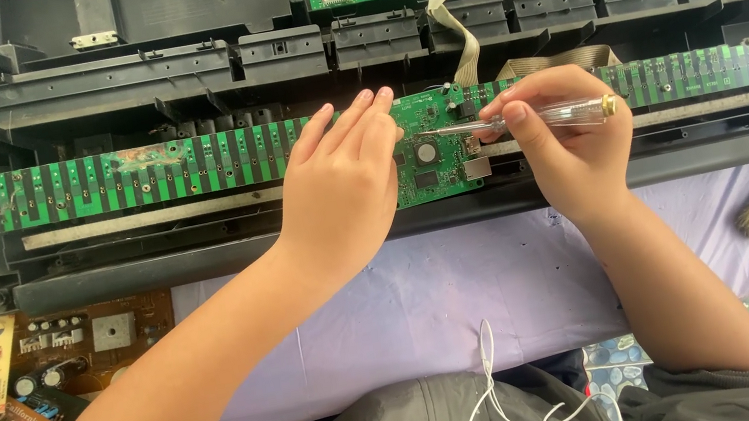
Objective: Testing and cleaning the surface of a circuit board inside an electronic keyboard using a multimeter and a small tool.
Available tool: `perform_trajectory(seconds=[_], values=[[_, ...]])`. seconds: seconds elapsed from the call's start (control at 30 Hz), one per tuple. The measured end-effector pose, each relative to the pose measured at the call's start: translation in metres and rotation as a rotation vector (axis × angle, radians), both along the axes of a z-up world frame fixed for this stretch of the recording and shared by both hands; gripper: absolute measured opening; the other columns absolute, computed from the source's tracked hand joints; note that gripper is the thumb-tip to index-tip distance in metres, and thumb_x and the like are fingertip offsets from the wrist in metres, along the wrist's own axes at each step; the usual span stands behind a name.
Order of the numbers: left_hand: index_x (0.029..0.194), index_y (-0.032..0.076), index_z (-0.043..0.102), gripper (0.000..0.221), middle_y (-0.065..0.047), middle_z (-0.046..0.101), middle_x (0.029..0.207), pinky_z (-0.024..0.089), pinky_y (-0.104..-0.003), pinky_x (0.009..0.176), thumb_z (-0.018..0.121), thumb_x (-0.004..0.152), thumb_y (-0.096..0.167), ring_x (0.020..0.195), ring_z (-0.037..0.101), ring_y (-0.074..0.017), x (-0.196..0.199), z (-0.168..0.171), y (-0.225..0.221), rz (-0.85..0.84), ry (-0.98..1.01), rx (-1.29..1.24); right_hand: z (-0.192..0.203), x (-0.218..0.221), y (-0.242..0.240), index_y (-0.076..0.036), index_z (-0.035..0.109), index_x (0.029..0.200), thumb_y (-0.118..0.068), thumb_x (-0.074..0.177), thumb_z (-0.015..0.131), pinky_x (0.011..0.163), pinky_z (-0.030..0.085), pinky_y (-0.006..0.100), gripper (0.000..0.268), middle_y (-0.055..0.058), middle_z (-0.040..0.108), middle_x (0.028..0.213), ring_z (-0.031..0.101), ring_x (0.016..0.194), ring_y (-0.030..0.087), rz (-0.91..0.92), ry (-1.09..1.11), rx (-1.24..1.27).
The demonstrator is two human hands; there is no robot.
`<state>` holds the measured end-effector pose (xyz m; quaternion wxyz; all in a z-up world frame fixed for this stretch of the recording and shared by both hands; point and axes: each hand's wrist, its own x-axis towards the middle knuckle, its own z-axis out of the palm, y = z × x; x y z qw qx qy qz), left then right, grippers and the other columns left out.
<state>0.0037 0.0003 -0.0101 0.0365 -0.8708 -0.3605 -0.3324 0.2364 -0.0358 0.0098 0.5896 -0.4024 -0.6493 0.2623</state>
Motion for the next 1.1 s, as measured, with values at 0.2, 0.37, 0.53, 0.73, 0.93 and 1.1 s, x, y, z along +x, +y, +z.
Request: perform_trajectory(seconds=[0.2, 0.37, 0.53, 0.73, 0.93, 1.1], values=[[0.101, 0.012, 0.06, 0.023, -0.009, 0.073, 0.126, 0.041, -0.045, 0.112, 0.074, 0.086, 0.002, 0.121, 0.068, -0.0225, -0.001, 0.003, -0.001, -0.001, 0.013, 0.008, 0.002, -0.002, -0.003, 0.009, 0.058, 0.109, -0.013, 0.108, 0.062, 0.072, 0.065, 0.043, 0.022, 0.026, 0.072, 0.094, 0.075, 0.078, 0.031, 0.012, 0.067, -0.02], [0.104, 0.013, 0.058, 0.025, -0.009, 0.073, 0.126, 0.042, -0.044, 0.111, 0.071, 0.087, 0.002, 0.12, 0.068, -0.0218, -0.001, 0.008, -0.002, 0.004, 0.014, 0.004, 0.001, -0.004, -0.002, 0.009, 0.062, 0.104, -0.007, 0.104, 0.065, 0.069, 0.065, 0.042, 0.017, 0.025, 0.073, 0.089, 0.076, 0.074, 0.03, -0.022, 0.004, -0.052], [0.107, 0.015, 0.057, 0.026, -0.007, 0.073, 0.126, 0.042, -0.042, 0.111, 0.068, 0.088, 0.002, 0.121, 0.068, -0.0205, -0.001, 0.011, -0.002, 0.001, 0.012, -0.006, 0.004, -0.007, -0.002, 0.007, 0.061, 0.105, -0.013, 0.107, 0.06, 0.07, 0.066, 0.04, 0.02, 0.023, 0.073, 0.088, 0.076, 0.074, 0.029, -0.031, 0.114, -0.06], [0.107, 0.015, 0.057, 0.025, -0.007, 0.073, 0.127, 0.042, -0.041, 0.111, 0.067, 0.088, 0.003, 0.12, 0.068, -0.0207, -0.002, 0.01, -0.002, -0.011, 0.021, -0.024, 0.007, -0.009, -0.006, 0.005, 0.065, 0.1, -0.01, 0.104, 0.064, 0.068, 0.066, 0.039, 0.015, 0.02, 0.076, 0.087, 0.077, 0.07, 0.026, -0.066, 0.025, -0.094], [0.107, 0.016, 0.056, 0.02, -0.007, 0.072, 0.128, 0.042, -0.041, 0.111, 0.064, 0.093, 0.005, 0.122, 0.067, -0.0207, -0.002, 0.014, -0.003, -0.011, 0.022, -0.044, 0.012, -0.013, -0.008, 0.004, 0.067, 0.1, -0.005, 0.101, 0.066, 0.07, 0.066, 0.037, 0.01, 0.017, 0.076, 0.087, 0.077, 0.073, 0.024, -0.03, 0.078, -0.127], [0.106, 0.016, 0.057, 0.014, -0.006, 0.073, 0.127, 0.042, -0.041, 0.111, 0.063, 0.096, 0.008, 0.121, 0.067, -0.0208, -0.002, 0.017, -0.003, -0.001, 0.017, -0.052, 0.012, -0.012, -0.007, 0.004, 0.067, 0.099, -0.008, 0.102, 0.066, 0.069, 0.067, 0.037, 0.013, 0.018, 0.076, 0.086, 0.077, 0.071, 0.024, -0.056, 0.045, -0.104]])
